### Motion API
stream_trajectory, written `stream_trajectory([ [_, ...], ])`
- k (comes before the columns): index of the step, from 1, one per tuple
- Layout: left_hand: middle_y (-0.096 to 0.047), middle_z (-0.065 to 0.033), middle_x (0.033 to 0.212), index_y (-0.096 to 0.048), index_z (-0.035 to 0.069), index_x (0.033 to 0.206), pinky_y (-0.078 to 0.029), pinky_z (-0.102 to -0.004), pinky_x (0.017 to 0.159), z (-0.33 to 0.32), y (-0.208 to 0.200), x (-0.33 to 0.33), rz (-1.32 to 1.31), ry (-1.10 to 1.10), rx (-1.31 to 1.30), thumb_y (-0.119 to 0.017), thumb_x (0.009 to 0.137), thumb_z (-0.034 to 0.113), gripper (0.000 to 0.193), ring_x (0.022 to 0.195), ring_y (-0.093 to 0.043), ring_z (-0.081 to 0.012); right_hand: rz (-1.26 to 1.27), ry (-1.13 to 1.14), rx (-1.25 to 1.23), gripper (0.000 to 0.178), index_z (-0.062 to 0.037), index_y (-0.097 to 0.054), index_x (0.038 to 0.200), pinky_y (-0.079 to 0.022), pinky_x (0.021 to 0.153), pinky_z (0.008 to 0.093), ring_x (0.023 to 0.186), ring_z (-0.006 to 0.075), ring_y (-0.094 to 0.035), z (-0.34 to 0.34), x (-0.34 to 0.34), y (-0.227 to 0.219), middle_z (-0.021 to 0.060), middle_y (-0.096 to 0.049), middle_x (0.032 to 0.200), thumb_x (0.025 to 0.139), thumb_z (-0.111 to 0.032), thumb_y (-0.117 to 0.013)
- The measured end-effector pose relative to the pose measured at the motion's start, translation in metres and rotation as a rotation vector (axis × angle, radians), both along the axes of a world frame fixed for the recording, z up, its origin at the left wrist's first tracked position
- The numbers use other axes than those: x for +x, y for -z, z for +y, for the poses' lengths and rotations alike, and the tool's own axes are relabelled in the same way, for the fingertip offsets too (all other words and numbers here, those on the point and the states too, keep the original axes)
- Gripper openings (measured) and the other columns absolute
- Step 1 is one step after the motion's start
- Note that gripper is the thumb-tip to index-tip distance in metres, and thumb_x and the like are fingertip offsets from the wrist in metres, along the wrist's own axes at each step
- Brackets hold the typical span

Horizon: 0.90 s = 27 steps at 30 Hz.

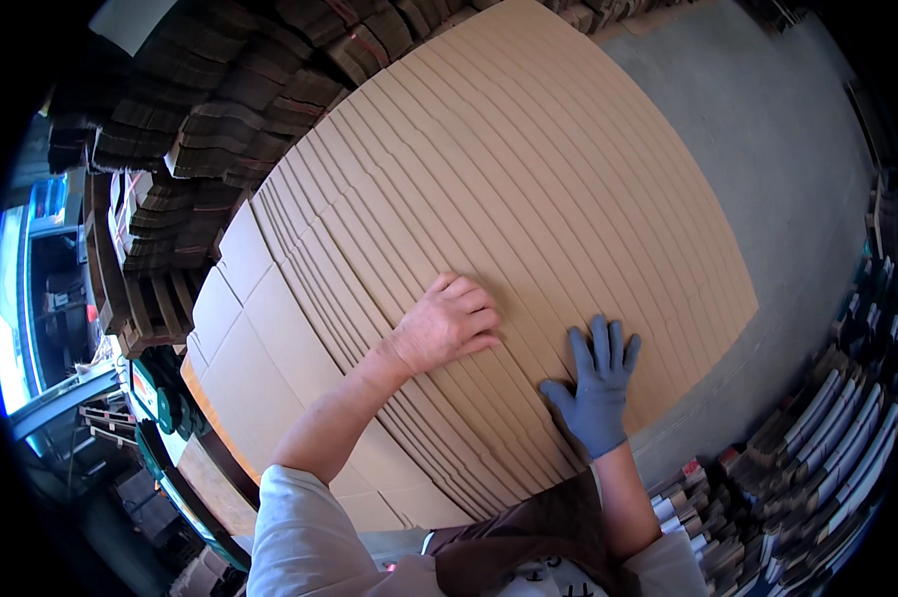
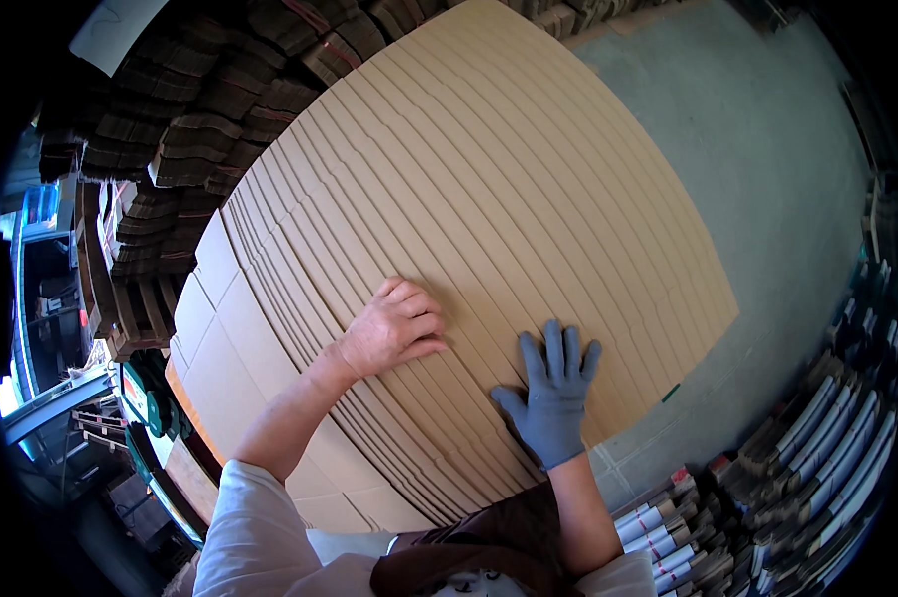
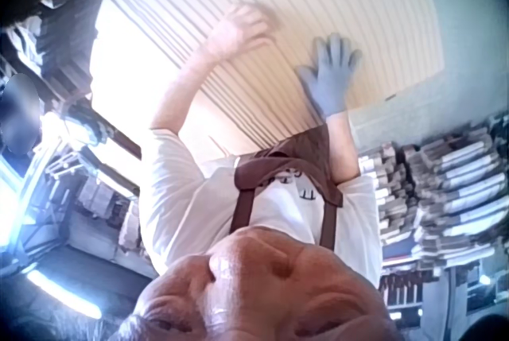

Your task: The person picks up a large flat cardboard sheet and places it on a wooden table. They then repeatedly pick up additional cardboard sheets and stack them neatly on the table, aligning the edges by hand.

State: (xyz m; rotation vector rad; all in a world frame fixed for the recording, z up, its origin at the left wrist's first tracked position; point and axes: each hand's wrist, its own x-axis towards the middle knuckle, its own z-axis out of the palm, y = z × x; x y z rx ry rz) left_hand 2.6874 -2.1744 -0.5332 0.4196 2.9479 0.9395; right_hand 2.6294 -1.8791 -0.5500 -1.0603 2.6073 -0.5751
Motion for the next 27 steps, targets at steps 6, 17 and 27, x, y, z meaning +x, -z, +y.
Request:
stream_trajectory([
  [6,-0.061,0.0008,0.101,-0.067,0.016,0.093,-0.042,-0.0401,0.095,0.0006,0.0018,0.0,0.013,0.002,-0.006,-0.079,0.085,0.034,0.023,0.103,-0.055,-0.0224,-0.003,0.007,-0.01,0.09,-0.0134,-0.048,0.147,-0.013,0.118,0.073,0.146,0.0479,-0.028,0.0013,-0.0009,-0.0001,0.0196,-0.032,0.162,0.072,-0.044,-0.085],
  [17,-0.061,0.0003,0.101,-0.068,0.016,0.093,-0.042,-0.0412,0.096,-0.0001,0.0017,0.0043,-0.006,-0.008,-0.006,-0.08,0.083,0.033,0.024,0.103,-0.055,-0.0226,-0.01,0.009,-0.009,0.089,-0.0128,-0.049,0.148,-0.012,0.118,0.0726,0.147,0.0474,-0.027,0.0024,-0.0014,0.0016,0.0196,-0.031,0.163,0.073,-0.046,-0.084],
  [27,-0.06,-0.002,0.099,-0.064,0.014,0.094,-0.044,-0.042,0.096,0.0021,0.0051,0.0004,0.016,-0.018,0.013,-0.08,0.081,0.03,0.025,0.104,-0.056,-0.0248,0.022,0.013,-0.018,0.086,-0.011,-0.053,0.145,-0.016,0.118,0.0707,0.145,0.0457,-0.03,0.0016,-0.0058,-0.0024,0.0179,-0.034,0.161,0.073,-0.044,-0.085],
])
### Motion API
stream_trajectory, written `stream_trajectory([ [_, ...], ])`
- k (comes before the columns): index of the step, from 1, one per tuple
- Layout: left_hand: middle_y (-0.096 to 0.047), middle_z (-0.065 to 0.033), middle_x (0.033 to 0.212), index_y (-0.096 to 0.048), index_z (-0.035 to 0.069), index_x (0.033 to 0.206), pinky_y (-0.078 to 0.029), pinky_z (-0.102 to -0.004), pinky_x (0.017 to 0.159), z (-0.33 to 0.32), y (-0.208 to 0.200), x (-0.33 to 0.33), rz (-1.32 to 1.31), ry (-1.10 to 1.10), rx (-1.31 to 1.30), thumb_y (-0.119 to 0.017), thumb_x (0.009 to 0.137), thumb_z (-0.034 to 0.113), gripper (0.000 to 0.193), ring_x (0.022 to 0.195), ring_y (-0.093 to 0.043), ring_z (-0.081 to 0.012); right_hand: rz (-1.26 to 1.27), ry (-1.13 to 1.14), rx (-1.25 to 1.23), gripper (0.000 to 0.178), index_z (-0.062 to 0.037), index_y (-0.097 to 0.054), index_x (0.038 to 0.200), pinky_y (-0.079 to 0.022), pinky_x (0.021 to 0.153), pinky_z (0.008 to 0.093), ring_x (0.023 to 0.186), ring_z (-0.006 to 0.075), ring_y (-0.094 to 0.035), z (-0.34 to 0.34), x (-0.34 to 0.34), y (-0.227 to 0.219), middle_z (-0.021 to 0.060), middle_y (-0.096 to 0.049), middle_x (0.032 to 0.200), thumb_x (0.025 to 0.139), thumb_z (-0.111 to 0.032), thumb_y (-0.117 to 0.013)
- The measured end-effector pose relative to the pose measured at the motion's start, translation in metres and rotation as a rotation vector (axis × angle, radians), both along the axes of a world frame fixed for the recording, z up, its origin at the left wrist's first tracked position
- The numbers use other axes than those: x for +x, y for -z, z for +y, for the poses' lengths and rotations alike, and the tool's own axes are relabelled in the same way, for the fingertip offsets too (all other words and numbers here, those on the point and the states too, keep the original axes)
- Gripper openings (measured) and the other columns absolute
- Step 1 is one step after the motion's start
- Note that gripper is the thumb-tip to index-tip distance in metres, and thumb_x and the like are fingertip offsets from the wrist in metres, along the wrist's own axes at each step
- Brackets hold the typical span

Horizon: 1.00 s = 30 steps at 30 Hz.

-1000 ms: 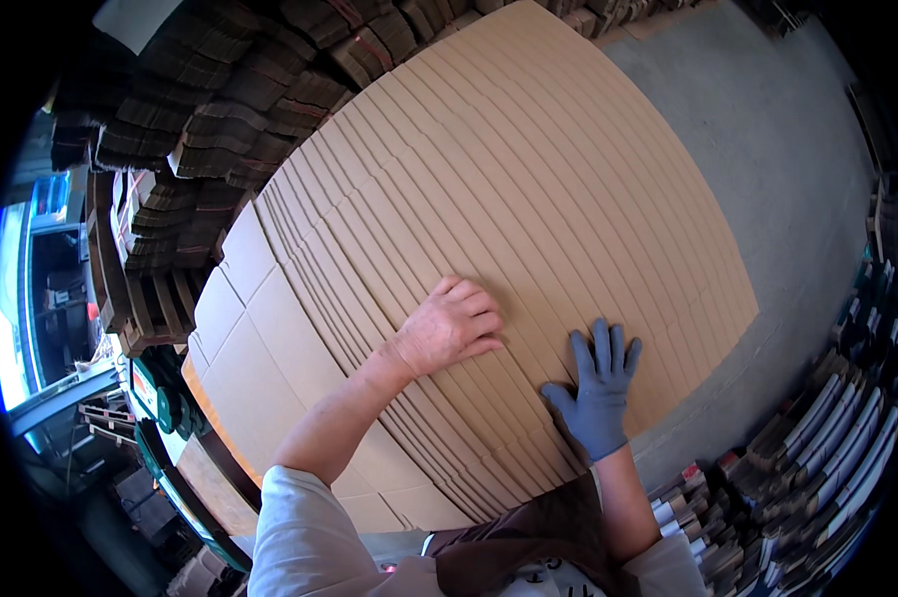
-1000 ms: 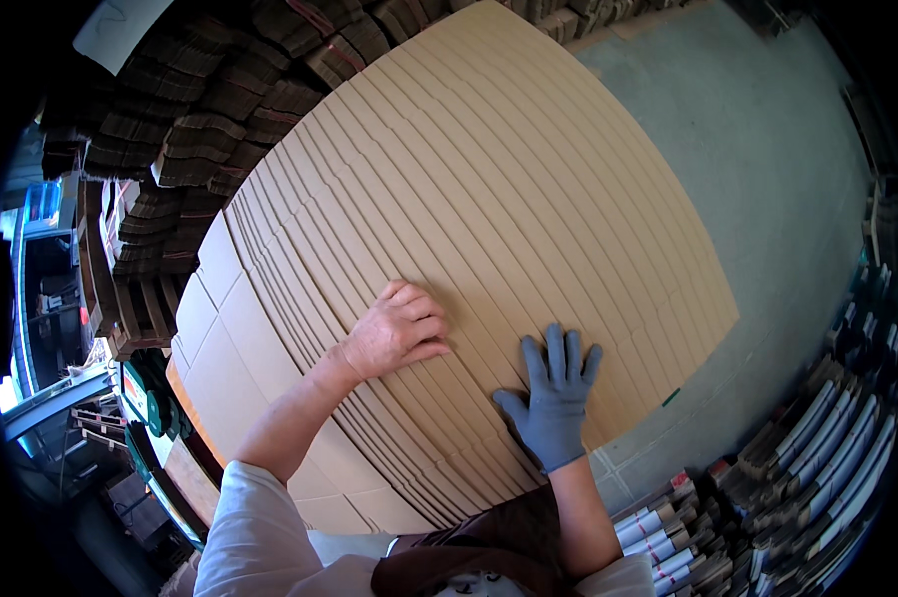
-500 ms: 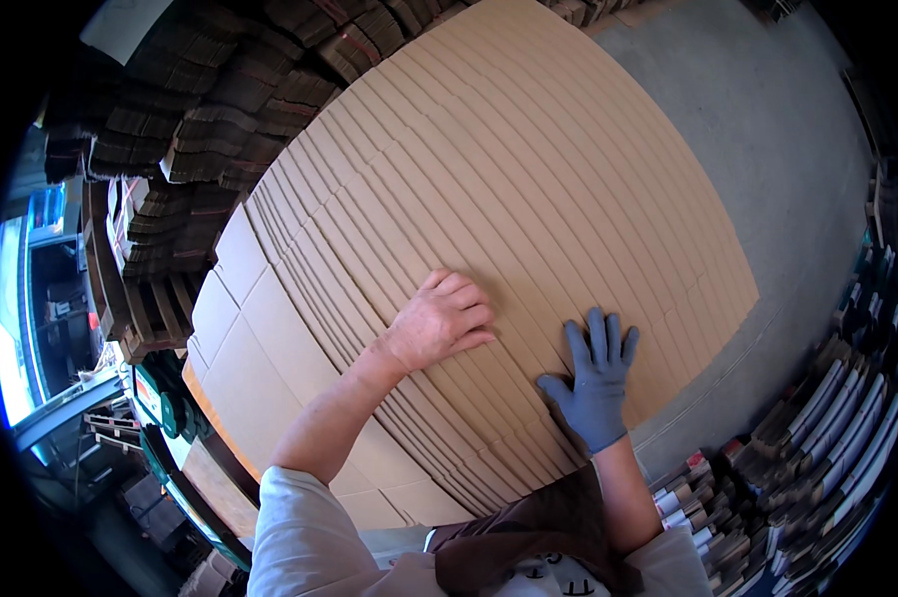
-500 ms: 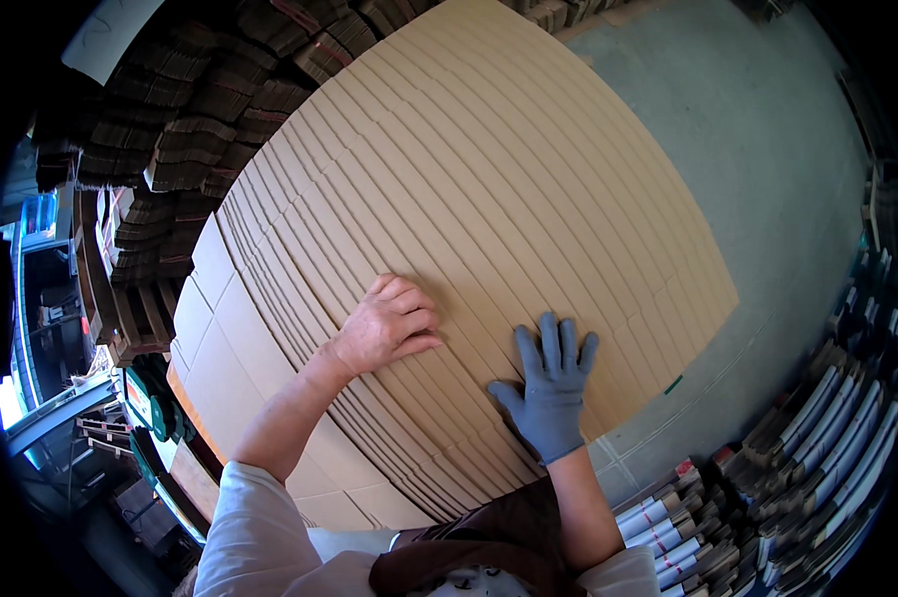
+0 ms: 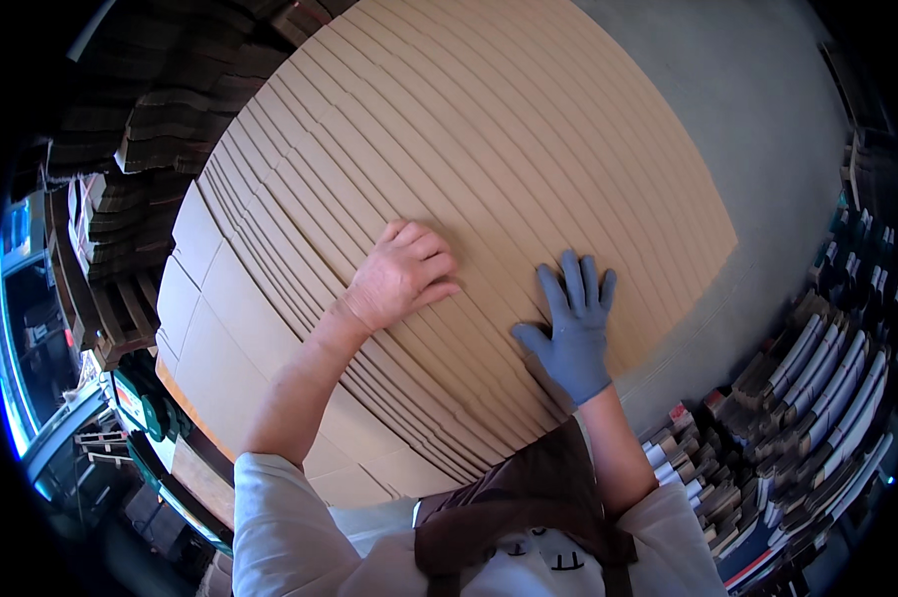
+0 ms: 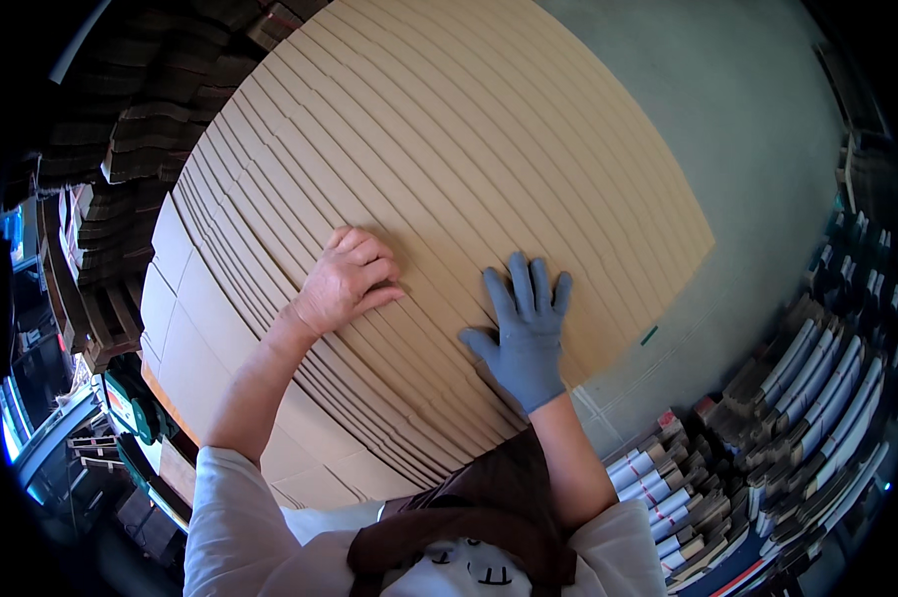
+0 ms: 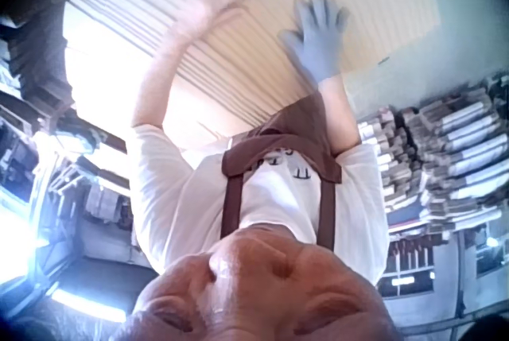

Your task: The person picks up a large flat cardboard sheet and places it on a wooden table. They then repeatedly pick up additional cardboard sheets and stack them neatly on the table, aligning the edges by hand.

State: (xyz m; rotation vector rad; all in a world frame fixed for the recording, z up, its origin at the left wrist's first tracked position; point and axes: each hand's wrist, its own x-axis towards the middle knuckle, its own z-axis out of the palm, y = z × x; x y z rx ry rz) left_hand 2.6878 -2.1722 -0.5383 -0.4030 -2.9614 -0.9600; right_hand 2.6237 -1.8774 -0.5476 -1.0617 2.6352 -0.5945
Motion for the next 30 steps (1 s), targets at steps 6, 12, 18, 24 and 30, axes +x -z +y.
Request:
stream_trajectory([
  [6,-0.059,-0.0018,0.098,-0.064,0.015,0.093,-0.042,-0.0413,0.097,0.0,-0.011,-0.005,-0.067,0.031,-0.031,-0.08,0.081,0.029,0.025,0.105,-0.055,-0.0245,-0.026,0.067,-0.057,0.048,-0.0123,-0.063,0.125,-0.041,0.101,0.0584,0.117,0.038,-0.056,-0.007,0.01,-0.031,0.0139,-0.059,0.128,0.084,-0.032,-0.078],
  [12,-0.058,-0.0025,0.096,-0.064,0.015,0.093,-0.041,-0.0411,0.095,0.002,-0.027,-0.014,-0.193,0.09,-0.095,-0.081,0.08,0.029,0.026,0.104,-0.056,-0.0248,-0.232,0.093,-0.029,0.015,-0.0149,-0.064,0.099,-0.053,0.066,0.0453,0.073,0.0306,-0.067,-0.024,0.047,-0.025,0.0079,-0.068,0.084,0.093,-0.028,-0.069],
  [18,-0.06,-0.0013,0.097,-0.065,0.015,0.095,-0.041,-0.0397,0.097,-0.006,-0.033,-0.021,-0.261,0.155,-0.153,-0.08,0.082,0.032,0.026,0.105,-0.057,-0.0224,-0.347,0.102,-0.088,0.013,-0.013,-0.064,0.094,-0.053,0.066,0.0468,0.073,0.0331,-0.067,-0.031,0.043,-0.021,0.0106,-0.067,0.084,0.093,-0.025,-0.068],
  [24,-0.06,0.0001,0.097,-0.066,0.015,0.095,-0.04,-0.0404,0.1,-0.047,-0.039,-0.037,-0.261,0.152,-0.267,-0.08,0.083,0.034,0.026,0.108,-0.057,-0.0214,-0.335,0.099,-0.079,0.012,-0.012,-0.065,0.087,-0.052,0.067,0.0474,0.075,0.0339,-0.066,-0.033,0.044,-0.02,0.0114,-0.067,0.085,0.092,-0.022,-0.067],
  [30,-0.058,0.0009,0.093,-0.064,0.016,0.089,-0.037,-0.0405,0.101,-0.059,-0.032,-0.049,-0.355,0.194,-0.177,-0.08,0.083,0.037,0.027,0.103,-0.054,-0.0211,-0.364,0.123,-0.078,0.013,-0.0121,-0.065,0.085,-0.053,0.068,0.0475,0.077,0.0334,-0.067,-0.031,0.04,-0.02,0.0105,-0.067,0.086,0.092,-0.023,-0.066],
])
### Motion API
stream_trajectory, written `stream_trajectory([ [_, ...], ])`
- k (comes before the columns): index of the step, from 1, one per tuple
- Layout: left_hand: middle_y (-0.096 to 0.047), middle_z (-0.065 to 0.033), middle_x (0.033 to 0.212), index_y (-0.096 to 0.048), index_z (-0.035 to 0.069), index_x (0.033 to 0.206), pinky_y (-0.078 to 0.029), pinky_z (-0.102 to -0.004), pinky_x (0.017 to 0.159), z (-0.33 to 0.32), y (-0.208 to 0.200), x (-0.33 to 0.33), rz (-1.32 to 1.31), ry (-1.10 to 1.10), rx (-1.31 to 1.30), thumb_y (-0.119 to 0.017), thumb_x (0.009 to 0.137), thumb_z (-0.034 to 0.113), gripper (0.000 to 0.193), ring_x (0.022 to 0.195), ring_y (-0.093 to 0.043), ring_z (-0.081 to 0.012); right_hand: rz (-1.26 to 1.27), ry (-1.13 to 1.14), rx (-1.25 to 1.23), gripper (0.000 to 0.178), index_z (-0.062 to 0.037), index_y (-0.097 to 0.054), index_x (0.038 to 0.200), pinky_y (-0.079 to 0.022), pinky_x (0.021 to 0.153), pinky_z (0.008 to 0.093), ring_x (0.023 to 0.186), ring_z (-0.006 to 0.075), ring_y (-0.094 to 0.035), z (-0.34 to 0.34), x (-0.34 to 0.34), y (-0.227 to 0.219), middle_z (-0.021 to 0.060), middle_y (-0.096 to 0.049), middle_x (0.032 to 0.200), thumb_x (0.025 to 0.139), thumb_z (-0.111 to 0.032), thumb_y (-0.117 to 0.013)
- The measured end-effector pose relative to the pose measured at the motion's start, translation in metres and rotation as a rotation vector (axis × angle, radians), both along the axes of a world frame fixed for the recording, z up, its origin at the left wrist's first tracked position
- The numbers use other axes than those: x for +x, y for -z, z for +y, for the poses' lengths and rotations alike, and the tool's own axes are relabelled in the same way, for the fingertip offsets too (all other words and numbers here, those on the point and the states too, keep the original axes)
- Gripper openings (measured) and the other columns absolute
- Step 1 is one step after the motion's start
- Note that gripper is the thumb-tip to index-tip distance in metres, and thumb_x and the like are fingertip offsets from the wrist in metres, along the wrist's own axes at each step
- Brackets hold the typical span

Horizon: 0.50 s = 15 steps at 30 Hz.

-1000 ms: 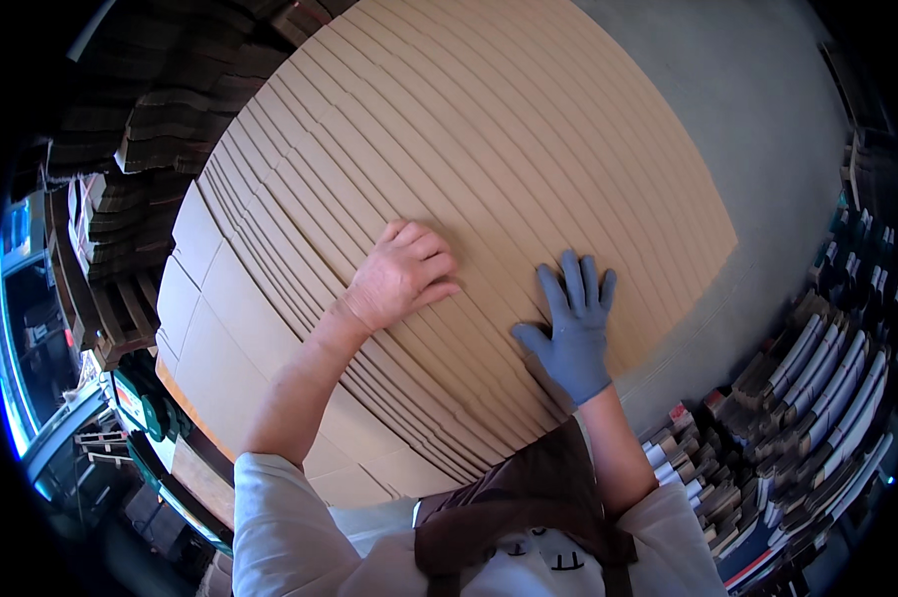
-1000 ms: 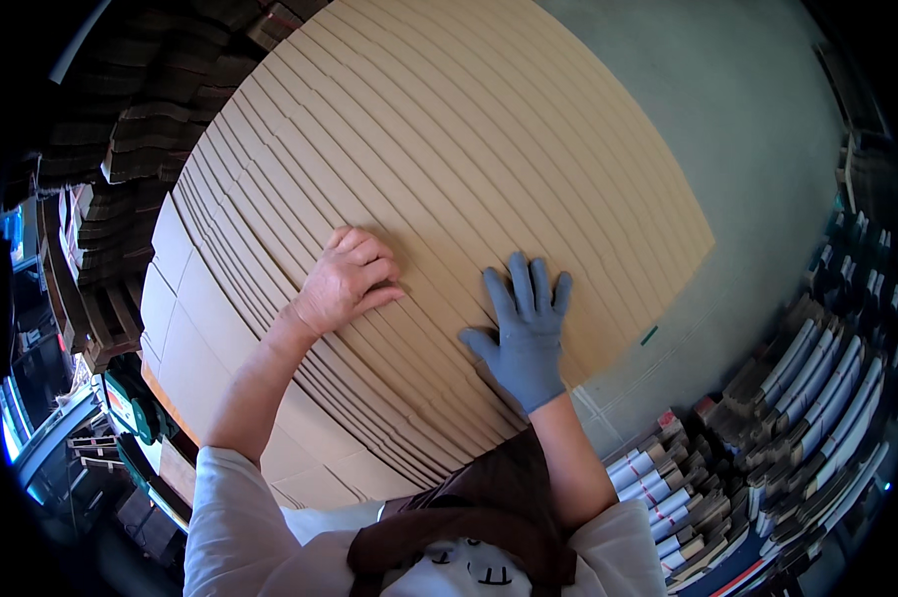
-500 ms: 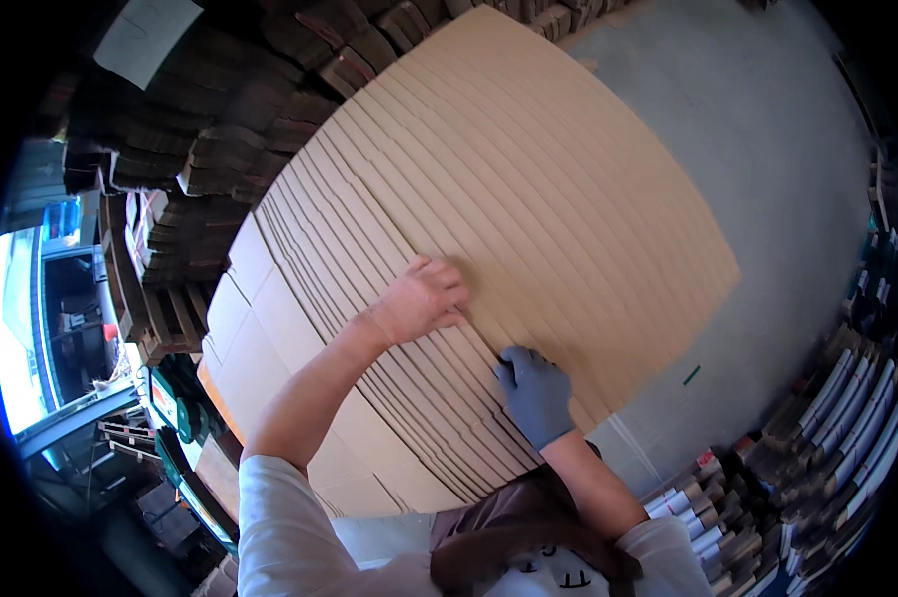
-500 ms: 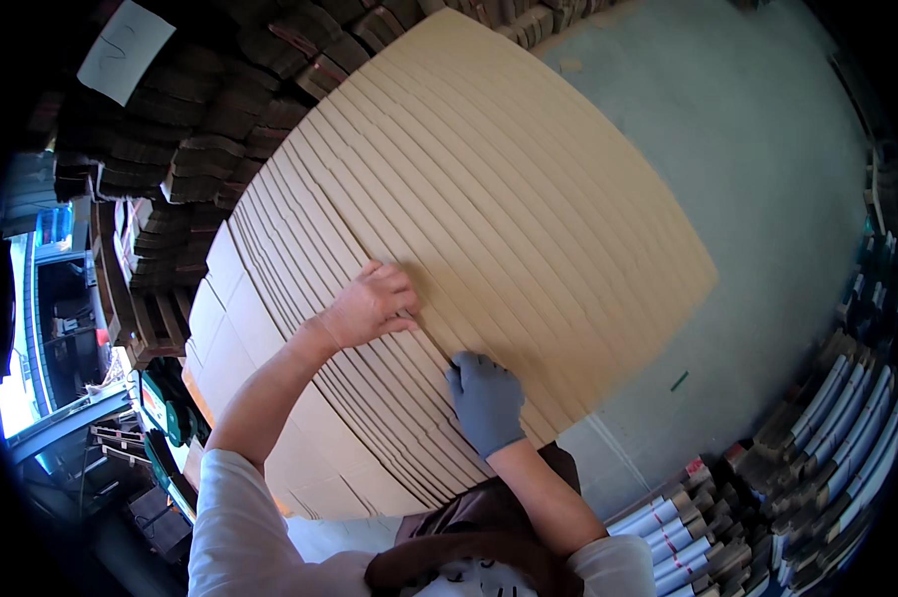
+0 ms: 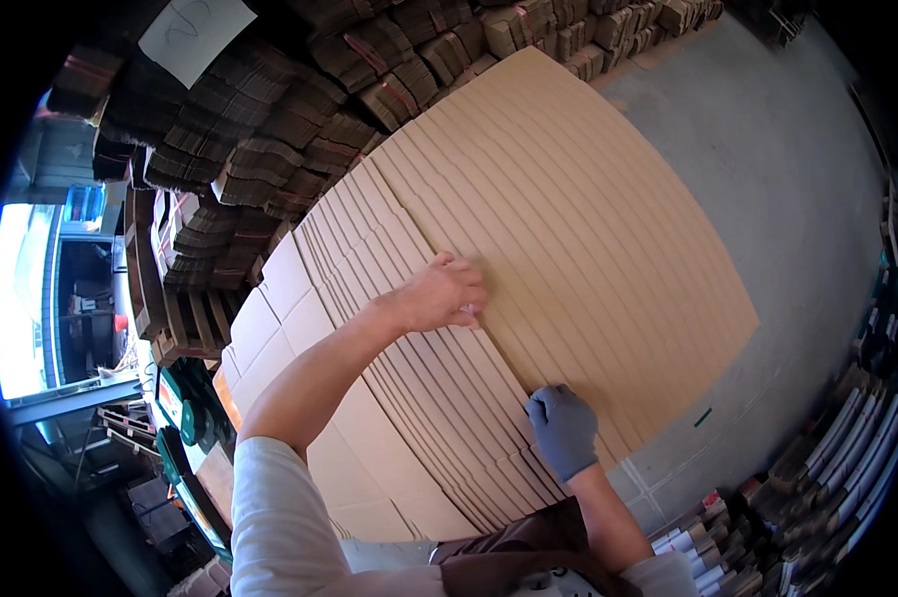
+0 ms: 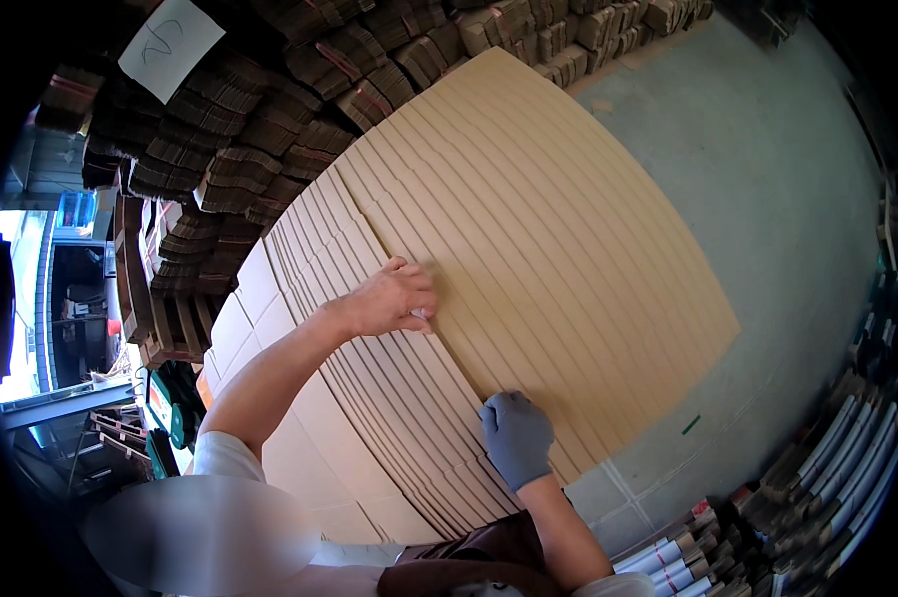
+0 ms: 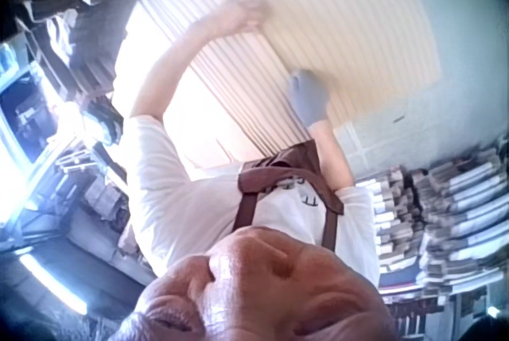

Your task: The person picks up a large flat cardboard sheet and places it on a wooden table. They then repeatedly pick up additional cardboard sheets and stack them neatly on the table, aligning the edges by hand.

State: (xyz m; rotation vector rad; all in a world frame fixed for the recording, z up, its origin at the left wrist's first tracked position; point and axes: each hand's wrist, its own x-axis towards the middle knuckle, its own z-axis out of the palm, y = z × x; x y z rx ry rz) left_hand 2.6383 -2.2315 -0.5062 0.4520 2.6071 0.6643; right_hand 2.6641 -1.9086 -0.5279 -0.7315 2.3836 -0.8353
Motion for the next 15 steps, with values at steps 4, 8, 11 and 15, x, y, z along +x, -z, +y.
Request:
stream_trajectory([
  [4,-0.057,0.0017,0.091,-0.063,0.016,0.087,-0.036,-0.0406,0.101,-0.0044,0.0049,-0.0013,-0.01,-0.016,0.049,-0.08,0.083,0.038,0.028,0.102,-0.053,-0.0205,0.004,-0.008,0.025,0.014,-0.0122,-0.065,0.085,-0.053,0.068,0.0478,0.077,0.0334,-0.067,-0.0003,0.0012,0.0035,0.0102,-0.067,0.087,0.092,-0.025,-0.067],
  [8,-0.057,0.0029,0.09,-0.063,0.015,0.085,-0.036,-0.0405,0.1,-0.0073,0.0063,-0.0029,-0.011,-0.003,0.069,-0.081,0.083,0.037,0.028,0.102,-0.053,-0.0196,0.012,-0.002,0.001,0.014,-0.0119,-0.065,0.085,-0.052,0.067,0.0482,0.075,0.0339,-0.066,-0.0017,0.002,0.0047,0.0107,-0.067,0.087,0.092,-0.024,-0.067],
  [11,-0.057,0.0036,0.089,-0.063,0.015,0.084,-0.035,-0.04,0.1,-0.0083,0.0072,-0.0067,-0.033,0.001,0.088,-0.081,0.082,0.036,0.028,0.102,-0.053,-0.0194,0.021,-0.004,-0.01,0.014,-0.0116,-0.065,0.085,-0.052,0.067,0.0487,0.075,0.0344,-0.066,-0.0007,0.0025,0.0074,0.0113,-0.066,0.086,0.092,-0.024,-0.067],
  [15,-0.057,0.0037,0.089,-0.063,0.015,0.083,-0.034,-0.0402,0.101,-0.0076,0.0065,-0.0083,-0.045,-0.008,0.086,-0.082,0.082,0.035,0.027,0.101,-0.053,-0.0193,0.044,-0.001,-0.018,0.014,-0.0115,-0.064,0.086,-0.051,0.068,0.0489,0.075,0.0348,-0.065,-0.0013,0.0033,0.0087,0.0116,-0.066,0.087,0.093,-0.024,-0.066],
])
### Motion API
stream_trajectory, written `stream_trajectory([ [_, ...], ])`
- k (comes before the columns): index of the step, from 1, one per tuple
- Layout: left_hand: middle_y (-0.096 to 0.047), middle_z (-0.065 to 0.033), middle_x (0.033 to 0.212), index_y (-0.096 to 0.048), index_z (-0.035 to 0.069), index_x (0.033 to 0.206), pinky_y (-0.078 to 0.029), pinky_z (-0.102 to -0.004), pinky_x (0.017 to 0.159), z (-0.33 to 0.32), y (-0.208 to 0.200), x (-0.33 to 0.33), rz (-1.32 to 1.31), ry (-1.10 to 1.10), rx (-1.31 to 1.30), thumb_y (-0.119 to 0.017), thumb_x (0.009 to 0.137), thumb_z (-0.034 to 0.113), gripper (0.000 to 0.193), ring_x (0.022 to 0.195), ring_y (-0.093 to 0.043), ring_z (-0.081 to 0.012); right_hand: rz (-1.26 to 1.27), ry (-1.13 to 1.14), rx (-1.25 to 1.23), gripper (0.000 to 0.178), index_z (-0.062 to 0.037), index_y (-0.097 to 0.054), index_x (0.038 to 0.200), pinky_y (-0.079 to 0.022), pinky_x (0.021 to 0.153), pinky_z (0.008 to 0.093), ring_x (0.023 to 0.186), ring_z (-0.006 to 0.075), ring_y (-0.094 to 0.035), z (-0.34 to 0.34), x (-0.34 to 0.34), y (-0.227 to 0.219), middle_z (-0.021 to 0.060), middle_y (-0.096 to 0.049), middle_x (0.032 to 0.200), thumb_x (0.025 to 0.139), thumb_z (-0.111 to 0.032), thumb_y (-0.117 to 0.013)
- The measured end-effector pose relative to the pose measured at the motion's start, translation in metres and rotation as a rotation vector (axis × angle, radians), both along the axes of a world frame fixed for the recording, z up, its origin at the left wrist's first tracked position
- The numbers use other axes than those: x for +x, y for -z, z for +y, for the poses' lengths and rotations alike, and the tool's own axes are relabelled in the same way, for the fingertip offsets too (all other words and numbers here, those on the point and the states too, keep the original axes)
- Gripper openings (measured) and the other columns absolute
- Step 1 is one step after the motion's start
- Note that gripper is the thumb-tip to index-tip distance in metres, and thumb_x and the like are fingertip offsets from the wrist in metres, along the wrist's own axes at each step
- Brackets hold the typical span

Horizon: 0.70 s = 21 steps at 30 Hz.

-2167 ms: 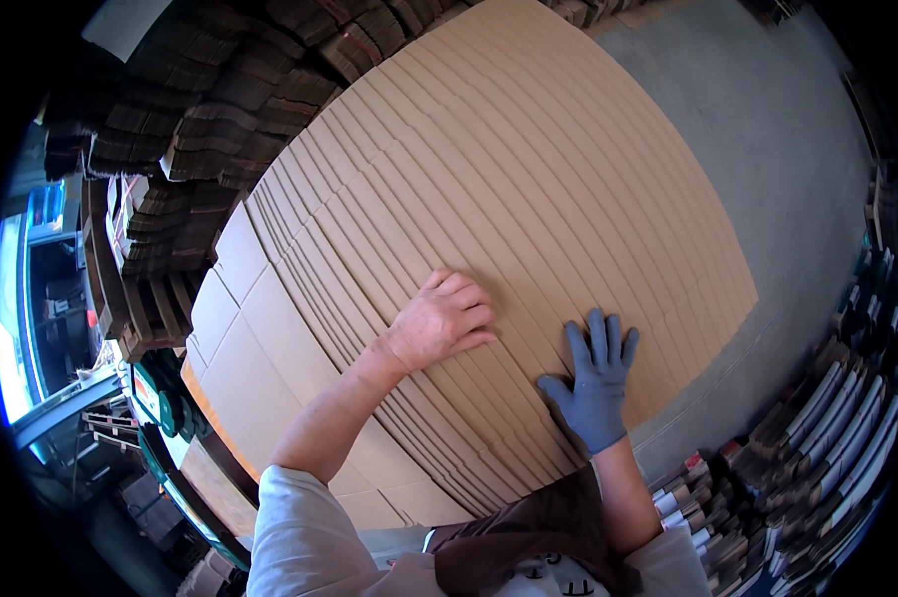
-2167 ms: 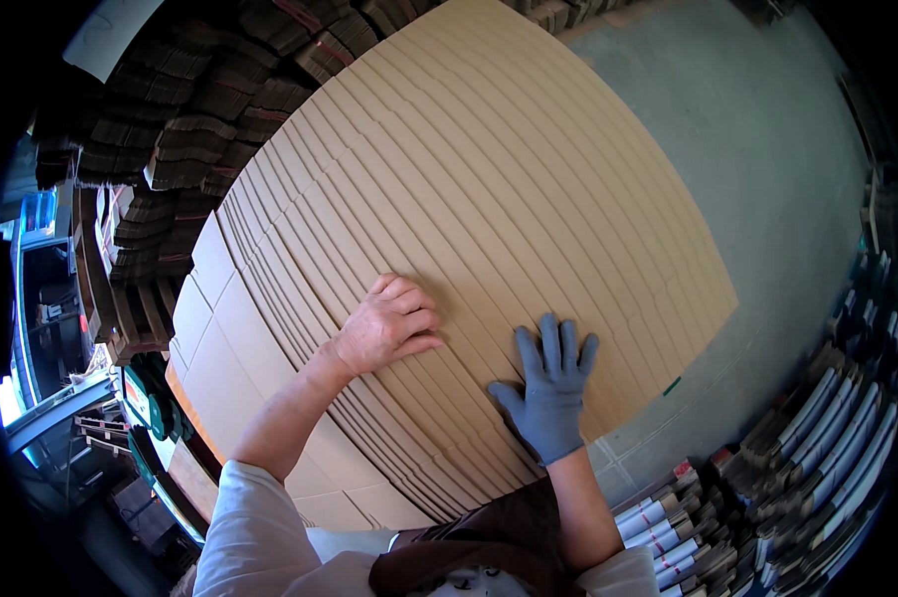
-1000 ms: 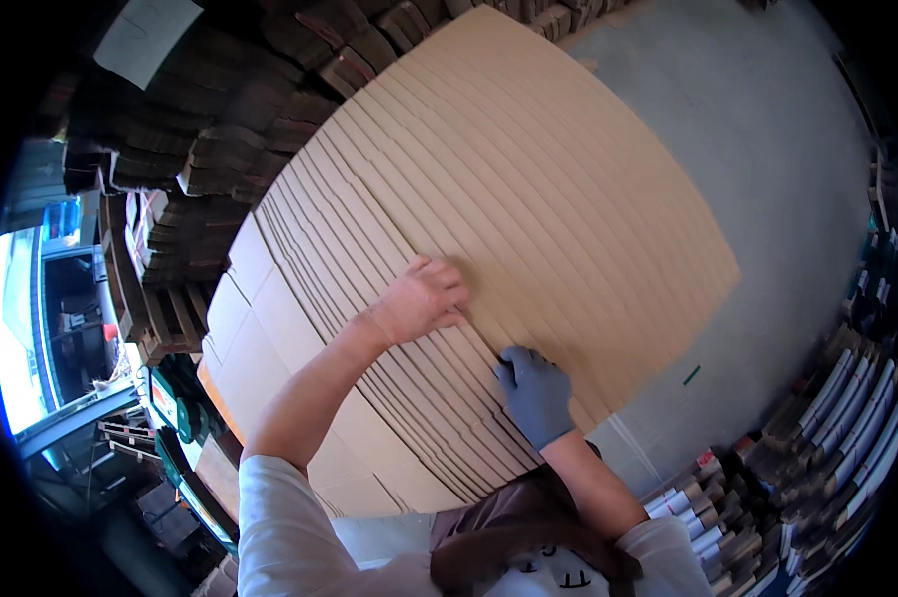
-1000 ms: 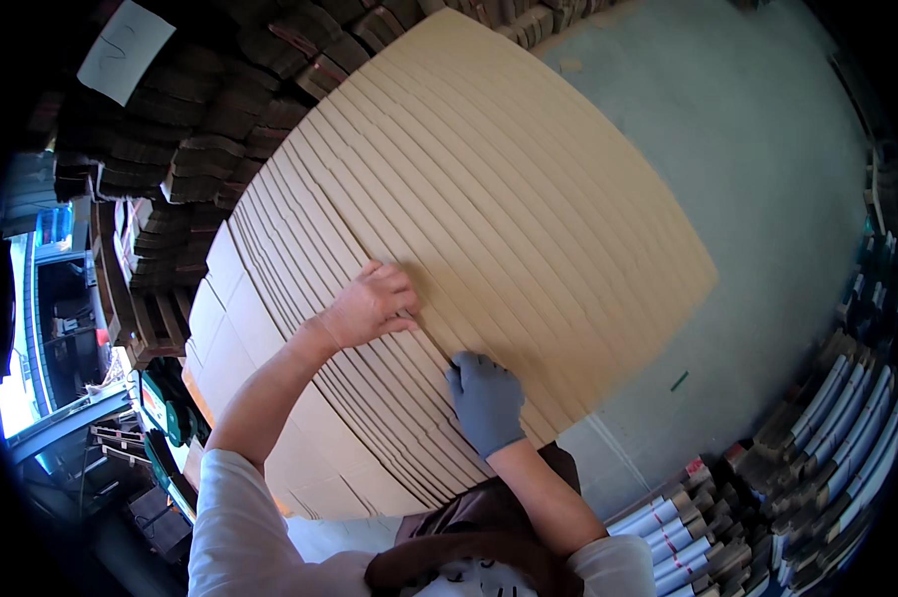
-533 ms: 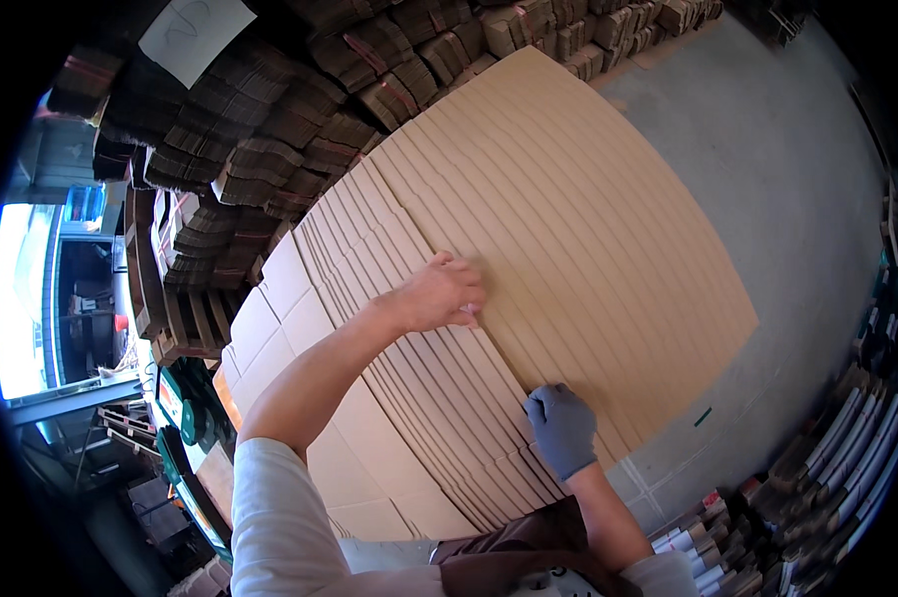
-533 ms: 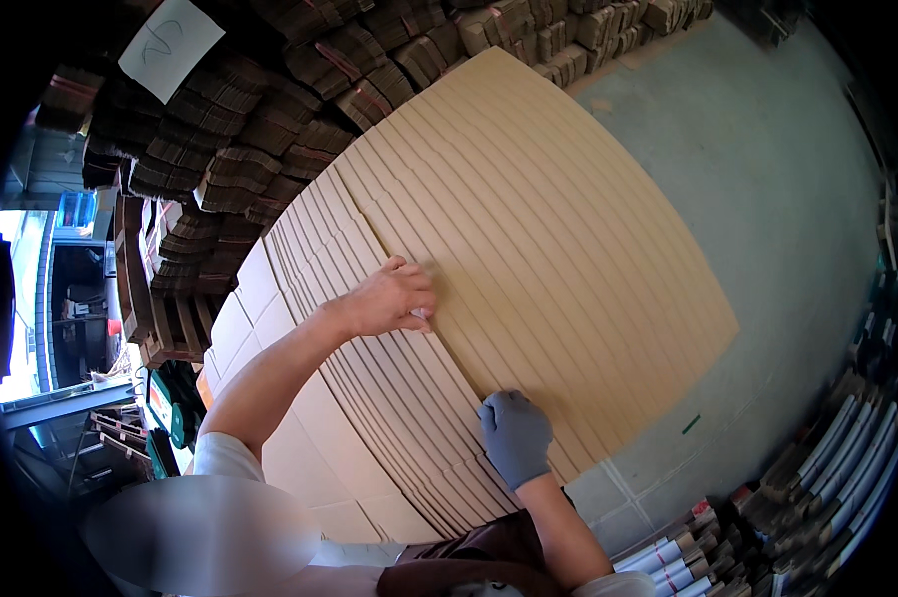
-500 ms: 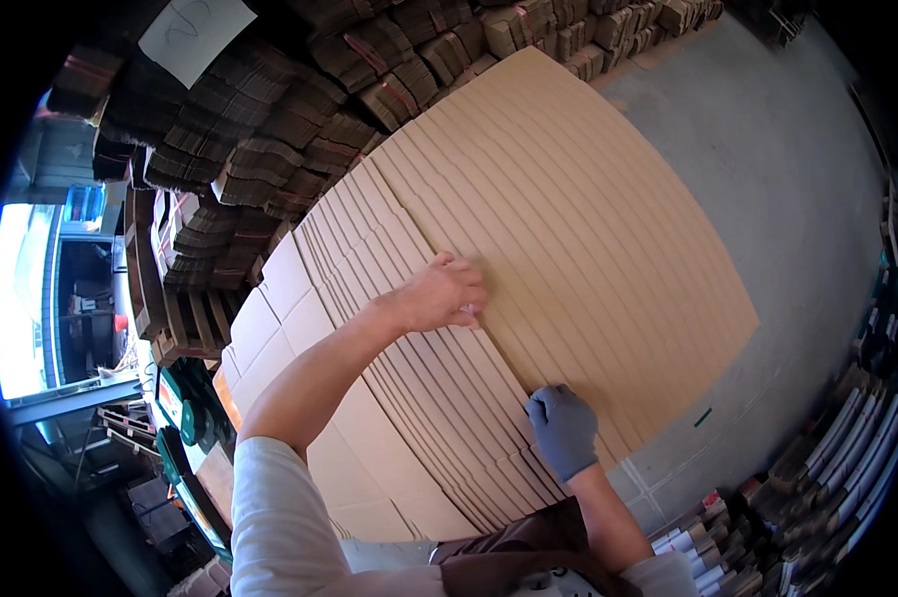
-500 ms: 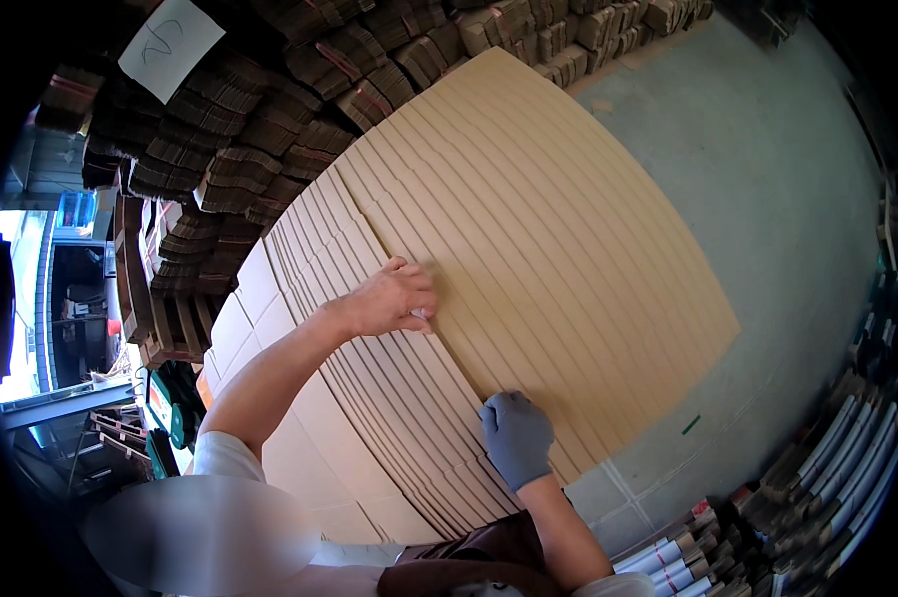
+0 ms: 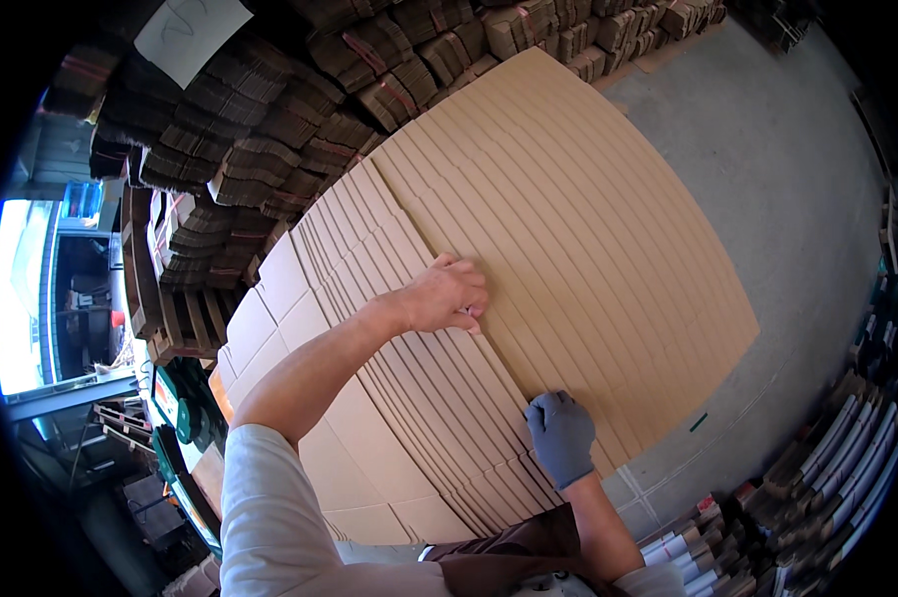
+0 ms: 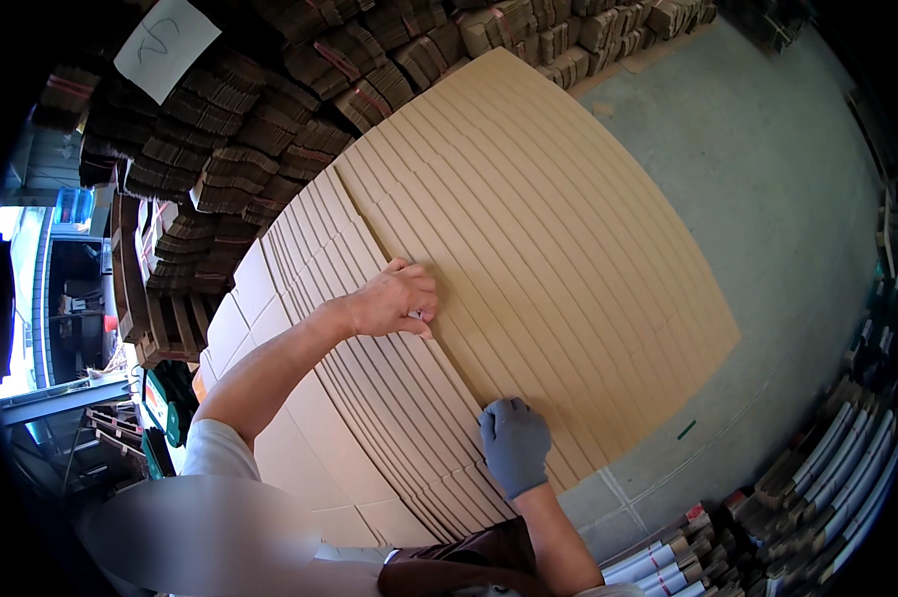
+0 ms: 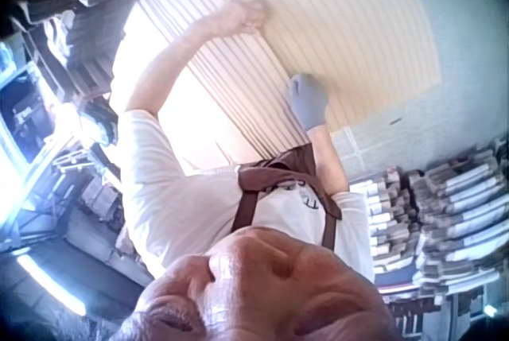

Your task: The person picks up a large flat cardboard sheet and places it on a wooden table. They then repeatedly pick up additional cardboard sheets and stack them neatly on the table, aligning the edges by hand.

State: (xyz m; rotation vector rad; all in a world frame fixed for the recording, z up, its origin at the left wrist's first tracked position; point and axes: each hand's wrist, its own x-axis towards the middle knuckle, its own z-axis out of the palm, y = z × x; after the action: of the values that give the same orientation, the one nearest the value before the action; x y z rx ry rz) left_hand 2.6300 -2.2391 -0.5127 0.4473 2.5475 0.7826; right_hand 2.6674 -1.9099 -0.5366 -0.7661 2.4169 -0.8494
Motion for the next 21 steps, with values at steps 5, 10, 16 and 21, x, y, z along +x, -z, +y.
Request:
stream_trajectory([
  [5,-0.057,0.0041,0.088,-0.063,0.015,0.083,-0.034,-0.0407,0.101,0.0,0.002,0.002,-0.01,-0.024,-0.002,-0.083,0.081,0.033,0.027,0.101,-0.053,-0.0188,0.009,-0.006,0.002,0.014,-0.0114,-0.063,0.087,-0.051,0.069,0.0488,0.075,0.0347,-0.065,0.0,0.001,0.003,0.012,-0.067,0.087,0.093,-0.023,-0.065],
  [10,-0.059,0.0045,0.09,-0.062,0.016,0.084,-0.034,-0.0408,0.102,0.001,0.003,0.002,-0.01,-0.037,-0.002,-0.083,0.081,0.032,0.026,0.1,-0.054,-0.019,0.001,-0.01,0.006,0.014,-0.0113,-0.062,0.087,-0.051,0.069,0.0489,0.075,0.0346,-0.065,0.001,0.002,0.005,0.0122,-0.066,0.088,0.095,-0.023,-0.064],
  [16,-0.06,0.0027,0.094,-0.063,0.015,0.088,-0.035,-0.0421,0.101,0.004,0.001,0.008,0.068,-0.048,-0.03,-0.082,0.081,0.03,0.026,0.103,-0.055,-0.0208,0.015,-0.012,0.114,0.015,-0.0106,-0.061,0.089,-0.052,0.07,0.0485,0.077,0.0344,-0.066,-0.003,0.005,0.003,0.0123,-0.066,0.089,0.095,-0.025,-0.063],
  [21,-0.06,-0.0044,0.105,-0.066,0.013,0.098,-0.039,-0.0445,0.099,0.025,0.011,0.039,0.365,-0.289,-0.155,-0.082,0.082,0.03,0.029,0.107,-0.056,-0.0274,0.015,0.0,0.126,0.015,-0.0103,-0.061,0.088,-0.053,0.069,0.0485,0.075,0.0348,-0.066,-0.006,0.004,0.0,0.0127,-0.066,0.088,0.096,-0.023,-0.062],
])
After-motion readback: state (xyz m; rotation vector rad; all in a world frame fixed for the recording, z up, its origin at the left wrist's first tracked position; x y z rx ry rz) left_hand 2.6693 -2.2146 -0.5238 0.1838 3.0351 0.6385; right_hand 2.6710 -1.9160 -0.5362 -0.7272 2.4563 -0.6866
